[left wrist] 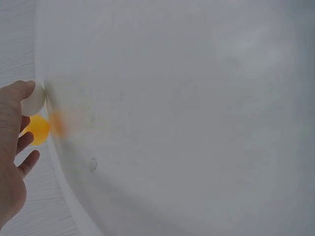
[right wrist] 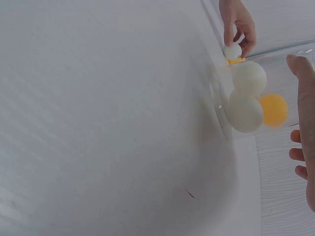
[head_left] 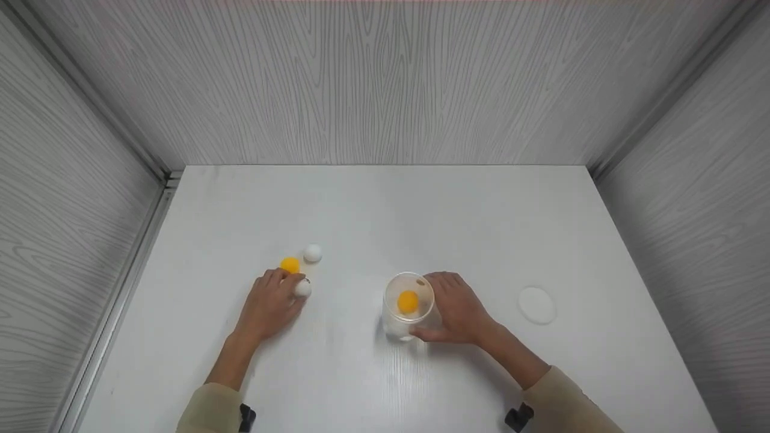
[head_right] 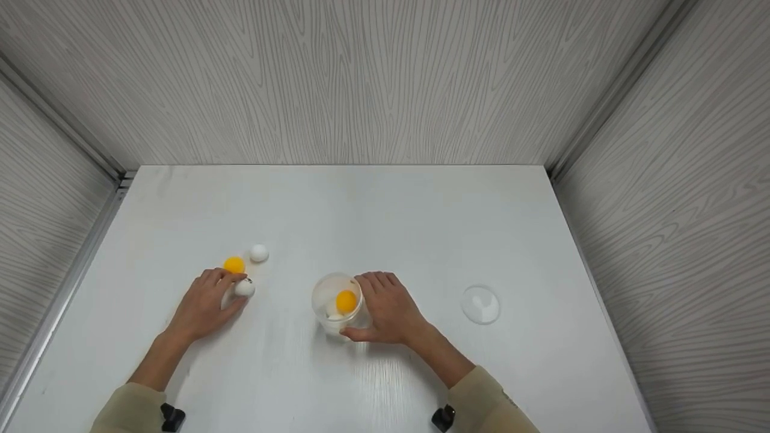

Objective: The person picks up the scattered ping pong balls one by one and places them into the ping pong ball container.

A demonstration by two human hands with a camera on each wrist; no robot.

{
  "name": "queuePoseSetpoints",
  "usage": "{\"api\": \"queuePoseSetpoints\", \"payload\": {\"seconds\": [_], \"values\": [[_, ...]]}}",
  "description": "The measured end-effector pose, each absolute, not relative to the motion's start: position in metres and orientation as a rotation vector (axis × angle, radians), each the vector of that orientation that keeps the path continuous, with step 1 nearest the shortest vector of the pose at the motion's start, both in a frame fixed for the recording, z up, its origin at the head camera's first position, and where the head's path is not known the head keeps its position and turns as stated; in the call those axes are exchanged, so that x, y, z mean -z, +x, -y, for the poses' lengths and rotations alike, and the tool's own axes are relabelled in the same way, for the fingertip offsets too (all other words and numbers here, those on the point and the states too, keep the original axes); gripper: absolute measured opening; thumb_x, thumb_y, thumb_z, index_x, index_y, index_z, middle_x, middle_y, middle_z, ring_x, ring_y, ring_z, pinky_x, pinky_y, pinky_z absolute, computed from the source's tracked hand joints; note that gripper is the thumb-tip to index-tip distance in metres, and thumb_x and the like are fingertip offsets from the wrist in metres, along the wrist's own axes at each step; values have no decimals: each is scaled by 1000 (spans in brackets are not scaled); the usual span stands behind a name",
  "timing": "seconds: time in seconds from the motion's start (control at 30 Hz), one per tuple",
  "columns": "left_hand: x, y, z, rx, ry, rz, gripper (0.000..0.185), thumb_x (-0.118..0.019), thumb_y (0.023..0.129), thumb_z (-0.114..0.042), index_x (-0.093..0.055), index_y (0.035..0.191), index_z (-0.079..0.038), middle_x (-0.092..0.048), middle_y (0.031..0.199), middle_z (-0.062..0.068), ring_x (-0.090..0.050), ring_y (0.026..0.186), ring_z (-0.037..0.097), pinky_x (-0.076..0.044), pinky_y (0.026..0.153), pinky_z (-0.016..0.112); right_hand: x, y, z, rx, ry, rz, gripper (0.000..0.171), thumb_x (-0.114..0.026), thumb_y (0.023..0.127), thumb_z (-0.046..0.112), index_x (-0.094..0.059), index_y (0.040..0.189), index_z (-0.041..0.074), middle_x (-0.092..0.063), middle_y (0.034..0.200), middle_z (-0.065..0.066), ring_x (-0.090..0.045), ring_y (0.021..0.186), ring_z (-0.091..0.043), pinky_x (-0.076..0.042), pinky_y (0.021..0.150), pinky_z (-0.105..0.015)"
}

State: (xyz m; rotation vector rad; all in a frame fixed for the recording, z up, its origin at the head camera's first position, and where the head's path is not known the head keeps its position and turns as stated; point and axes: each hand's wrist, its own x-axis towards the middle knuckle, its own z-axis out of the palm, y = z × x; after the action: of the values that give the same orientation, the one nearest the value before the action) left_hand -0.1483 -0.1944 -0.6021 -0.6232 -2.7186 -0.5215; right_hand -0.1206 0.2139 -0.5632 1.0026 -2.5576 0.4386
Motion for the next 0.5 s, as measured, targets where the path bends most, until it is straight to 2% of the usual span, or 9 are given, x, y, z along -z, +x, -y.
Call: {"api": "queuePoseSetpoints", "payload": {"seconds": [0.5], "values": [[597, -147, 191, 492, -663, 2704, 43, -83, 91, -19, -66, 130, -11, -65, 113, 12, -58, 103, 28, -53, 87, 42, 565, -121, -214, -452, 1012, 2550, 84, -75, 80, 71, -59, 132, 7, -69, 118, -6, -64, 113, -24, -56, 102, -45]]}}
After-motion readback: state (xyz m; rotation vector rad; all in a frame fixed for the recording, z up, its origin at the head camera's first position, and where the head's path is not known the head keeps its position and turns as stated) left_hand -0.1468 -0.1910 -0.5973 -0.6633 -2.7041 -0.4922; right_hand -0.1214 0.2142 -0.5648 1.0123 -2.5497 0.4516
